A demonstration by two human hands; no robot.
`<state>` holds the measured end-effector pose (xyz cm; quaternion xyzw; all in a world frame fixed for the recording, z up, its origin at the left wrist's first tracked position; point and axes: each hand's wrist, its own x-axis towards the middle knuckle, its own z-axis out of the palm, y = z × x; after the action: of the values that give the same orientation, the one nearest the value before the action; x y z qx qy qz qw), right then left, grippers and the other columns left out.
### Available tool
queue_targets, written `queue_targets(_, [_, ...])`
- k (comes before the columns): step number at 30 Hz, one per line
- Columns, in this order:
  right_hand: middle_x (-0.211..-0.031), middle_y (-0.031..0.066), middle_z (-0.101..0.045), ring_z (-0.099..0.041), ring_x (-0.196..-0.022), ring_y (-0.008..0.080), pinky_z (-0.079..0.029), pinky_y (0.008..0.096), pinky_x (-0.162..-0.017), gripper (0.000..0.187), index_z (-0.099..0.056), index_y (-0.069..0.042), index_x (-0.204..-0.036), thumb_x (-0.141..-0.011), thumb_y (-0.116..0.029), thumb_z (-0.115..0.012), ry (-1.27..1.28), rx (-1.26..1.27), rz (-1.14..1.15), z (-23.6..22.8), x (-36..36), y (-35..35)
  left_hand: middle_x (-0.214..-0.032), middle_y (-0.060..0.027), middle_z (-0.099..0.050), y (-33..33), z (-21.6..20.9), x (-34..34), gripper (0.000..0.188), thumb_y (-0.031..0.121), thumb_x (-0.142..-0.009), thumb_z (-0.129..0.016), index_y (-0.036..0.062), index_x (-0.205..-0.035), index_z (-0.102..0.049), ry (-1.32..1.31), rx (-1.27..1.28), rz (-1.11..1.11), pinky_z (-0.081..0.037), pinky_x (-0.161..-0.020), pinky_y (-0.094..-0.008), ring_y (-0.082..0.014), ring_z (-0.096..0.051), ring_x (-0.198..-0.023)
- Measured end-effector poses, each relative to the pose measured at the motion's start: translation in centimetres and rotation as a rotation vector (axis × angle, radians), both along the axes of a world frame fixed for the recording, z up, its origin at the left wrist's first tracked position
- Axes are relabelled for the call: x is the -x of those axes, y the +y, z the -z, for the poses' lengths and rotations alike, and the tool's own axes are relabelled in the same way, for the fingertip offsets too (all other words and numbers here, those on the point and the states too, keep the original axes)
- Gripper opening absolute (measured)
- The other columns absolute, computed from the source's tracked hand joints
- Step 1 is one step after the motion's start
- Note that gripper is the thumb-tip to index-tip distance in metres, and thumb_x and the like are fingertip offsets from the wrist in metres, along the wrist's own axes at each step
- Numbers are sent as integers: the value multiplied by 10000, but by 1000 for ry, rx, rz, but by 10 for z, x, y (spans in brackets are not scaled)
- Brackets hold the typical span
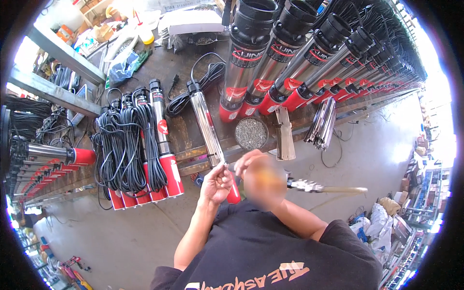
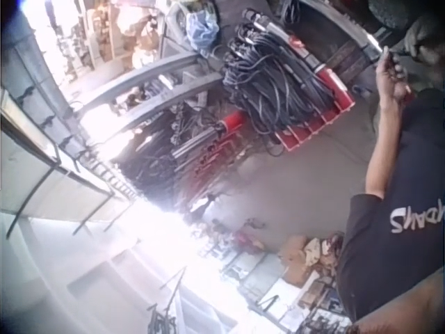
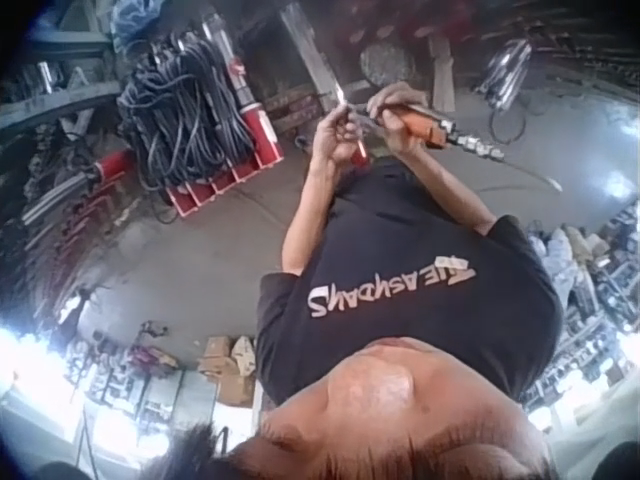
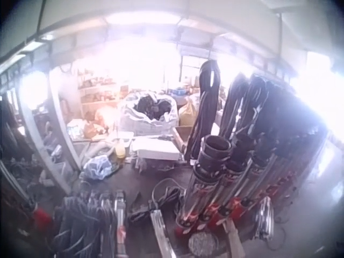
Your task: The person assembles several water pumps by hand, using a pneumatic screwdriver to secure metal plates and cable guards to the red and silver pump housings while handling bundled black cables.
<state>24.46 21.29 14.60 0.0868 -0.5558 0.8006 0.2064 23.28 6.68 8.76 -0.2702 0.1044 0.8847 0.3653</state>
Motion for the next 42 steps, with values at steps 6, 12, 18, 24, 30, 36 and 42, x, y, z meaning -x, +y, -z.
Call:
queue_targets(6, [-1008,121,-551,-623,-847,169,-533,310,-769,199,-539,-18,-1038,-873,87,-577,-60,-434,-74,35,36,-8,-664,47,-383,-6,43,36,145,127,-1025,-526,0,-1074,-576,-180,124,-57,-227,-405,-222,-64,-294,-478])
queue_targets(12, [-996,96,-539,-579,-828,148,-505,297,-741,187,-502,-51,-1076,-913,-31,-593,-311,-244,-66,80,54,-8,-595,-51,-616,-14,63,46,355,333,-794,-830,11,-725,-698,565,1224,330,-439,-523,-276,-124,-547,-494])
queue_targets(18, [-973,86,-546,-573,-814,139,-486,278,-712,207,-492,-72,-1083,-914,-46,-607,-314,-363,-38,139,53,10,-623,-155,-689,-17,71,51,466,435,-717,-853,-7,-657,-718,680,1520,427,-533,-648,-385,-241,-676,-577])
queue_targets(24, [-977,95,-545,-573,-781,140,-505,278,-706,188,-483,-60,-1059,-914,4,-584,-284,-394,-103,100,55,-3,-628,-179,-678,-11,75,47,445,432,-705,-853,12,-649,-717,681,1609,397,-536,-657,-405,-288,-688,-606])
queue_targets(30, [-993,104,-541,-563,-806,141,-516,287,-725,198,-473,-60,-1065,-917,30,-568,-193,-156,-154,79,64,-22,-653,-180,-688,-4,73,47,418,415,-703,-852,21,-662,-721,674,1648,394,-547,-679,-409,-300,-701,-637])
queue_targets(36, [-922,41,-624,-615,-836,113,-511,270,-768,154,-602,-41,-952,-862,82,-619,-210,-120,-108,96,68,-23,-710,-173,-717,-1,70,45,399,394,-706,-859,17,-692,-729,681,1692,399,-555,-709,-405,-288,-708,-660])
queue_targets(42, [-925,27,-611,-601,-833,98,-508,269,-752,159,-582,-51,-996,-876,51,-608,-216,-144,-64,112,76,-22,-744,-52,-626,-21,105,26,144,35,-858,-735,4,-955,-634,332,1054,-12,-479,-531,-303,-148,-559,-547])
